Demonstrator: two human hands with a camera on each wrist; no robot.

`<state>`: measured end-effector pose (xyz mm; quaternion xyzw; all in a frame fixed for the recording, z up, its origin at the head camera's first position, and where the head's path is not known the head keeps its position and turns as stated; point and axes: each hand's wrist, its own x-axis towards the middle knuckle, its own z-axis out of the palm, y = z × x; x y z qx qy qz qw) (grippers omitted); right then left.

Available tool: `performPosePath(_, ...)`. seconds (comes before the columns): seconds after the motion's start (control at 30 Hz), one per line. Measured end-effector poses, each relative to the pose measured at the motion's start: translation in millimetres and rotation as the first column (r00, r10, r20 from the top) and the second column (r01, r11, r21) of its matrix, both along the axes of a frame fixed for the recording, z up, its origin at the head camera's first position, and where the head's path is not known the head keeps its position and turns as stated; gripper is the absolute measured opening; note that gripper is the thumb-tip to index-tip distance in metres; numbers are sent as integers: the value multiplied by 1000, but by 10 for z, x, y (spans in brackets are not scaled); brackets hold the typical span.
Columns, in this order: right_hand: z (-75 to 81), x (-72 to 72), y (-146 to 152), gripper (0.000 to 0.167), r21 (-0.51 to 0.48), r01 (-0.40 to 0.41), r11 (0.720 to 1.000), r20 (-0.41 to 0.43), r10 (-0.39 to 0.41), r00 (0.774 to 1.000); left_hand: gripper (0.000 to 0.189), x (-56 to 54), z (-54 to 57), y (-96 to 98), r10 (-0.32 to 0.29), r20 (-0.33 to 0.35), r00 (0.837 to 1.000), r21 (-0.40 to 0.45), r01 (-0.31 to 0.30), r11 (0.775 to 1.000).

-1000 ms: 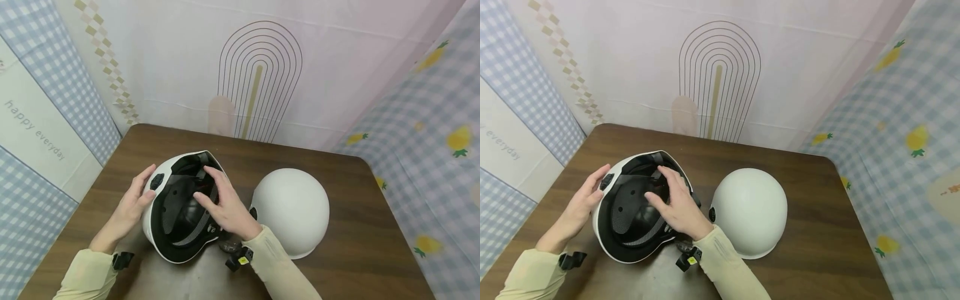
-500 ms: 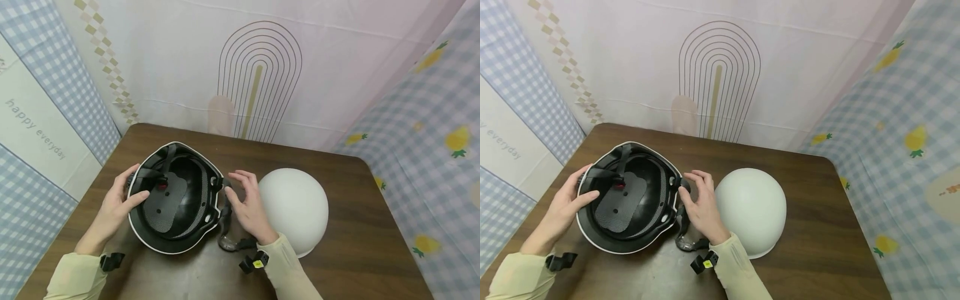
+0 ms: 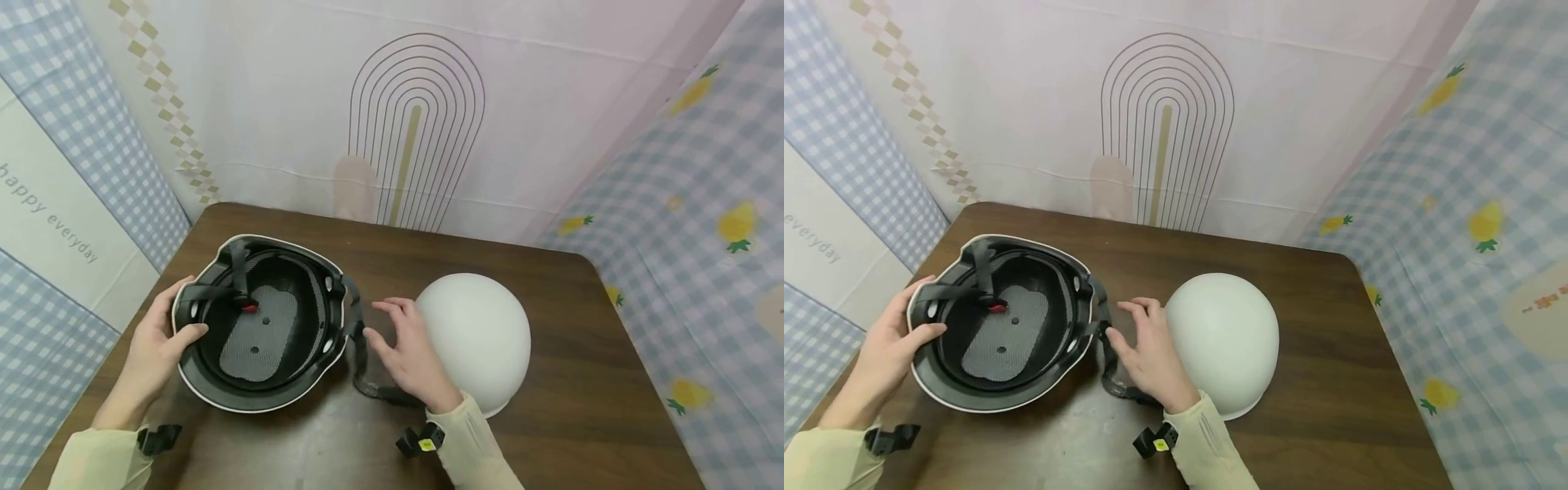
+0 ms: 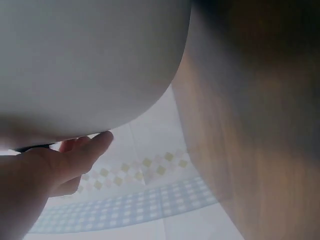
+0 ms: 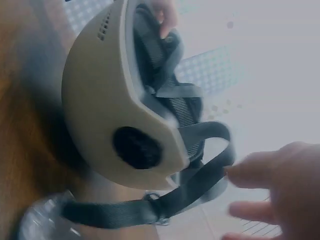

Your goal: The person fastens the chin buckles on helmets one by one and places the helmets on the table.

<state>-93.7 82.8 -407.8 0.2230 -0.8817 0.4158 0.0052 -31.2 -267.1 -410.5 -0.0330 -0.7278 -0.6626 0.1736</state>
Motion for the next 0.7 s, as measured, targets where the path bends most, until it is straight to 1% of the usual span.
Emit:
performPosePath(0.03, 3, 10, -5, 45, 36, -12, 999, 14, 12, 1000, 71, 8, -12, -10, 20, 10, 1000, -18, -20, 1000)
performPosePath(0.1, 2, 28, -20, 48, 92, -39, 995, 48, 34, 998, 72, 24, -34, -22, 83, 49, 995, -108, -77, 991)
performPosePath(0.13, -4, 34, -29, 50, 112, -48, 993, 66, 41, 997, 71, 31, -40, -22, 118, 72, 990, -161, -105, 981)
performPosePath(0.2, -15, 44, -46, 52, 137, -62, 989, 82, 51, 995, 66, 40, -49, -17, 185, 116, 976, -266, -149, 952)
performPosePath(0.23, -22, 50, -54, 54, 143, -67, 987, 88, 55, 995, 64, 41, -53, -11, 207, 134, 969, -292, -161, 943)
performPosePath(0.3, -35, 59, -72, 58, 173, -69, 983, 100, 52, 994, 58, 34, -53, -6, 233, 166, 958, -313, -173, 934)
performPosePath(0.4, -64, 73, -109, 67, 236, -77, 969, 130, 47, 990, 53, 26, -50, -16, 285, 214, 934, -358, -196, 913)
performPosePath(0.53, -128, 95, -155, 79, 337, -130, 932, 180, 72, 981, 54, 22, -64, -56, 344, 265, 901, -425, -211, 880)
performPosePath(0.6, -166, 99, -163, 83, 367, -165, 915, 202, 94, 975, 55, 22, -74, -65, 354, 266, 897, -449, -210, 869)
performPosePath(0.63, -186, 98, -164, 84, 373, -179, 910, 211, 104, 972, 55, 20, -77, -61, 361, 254, 897, -470, -211, 857)
performPosePath(0.67, -203, 94, -165, 85, 370, -188, 910, 224, 109, 968, 55, 16, -77, -48, 369, 228, 901, -493, -219, 842)
performPosePath(0.7, -223, 84, -169, 86, 363, -194, 911, 227, 115, 967, 56, 11, -74, -32, 372, 189, 909, -516, -230, 825)
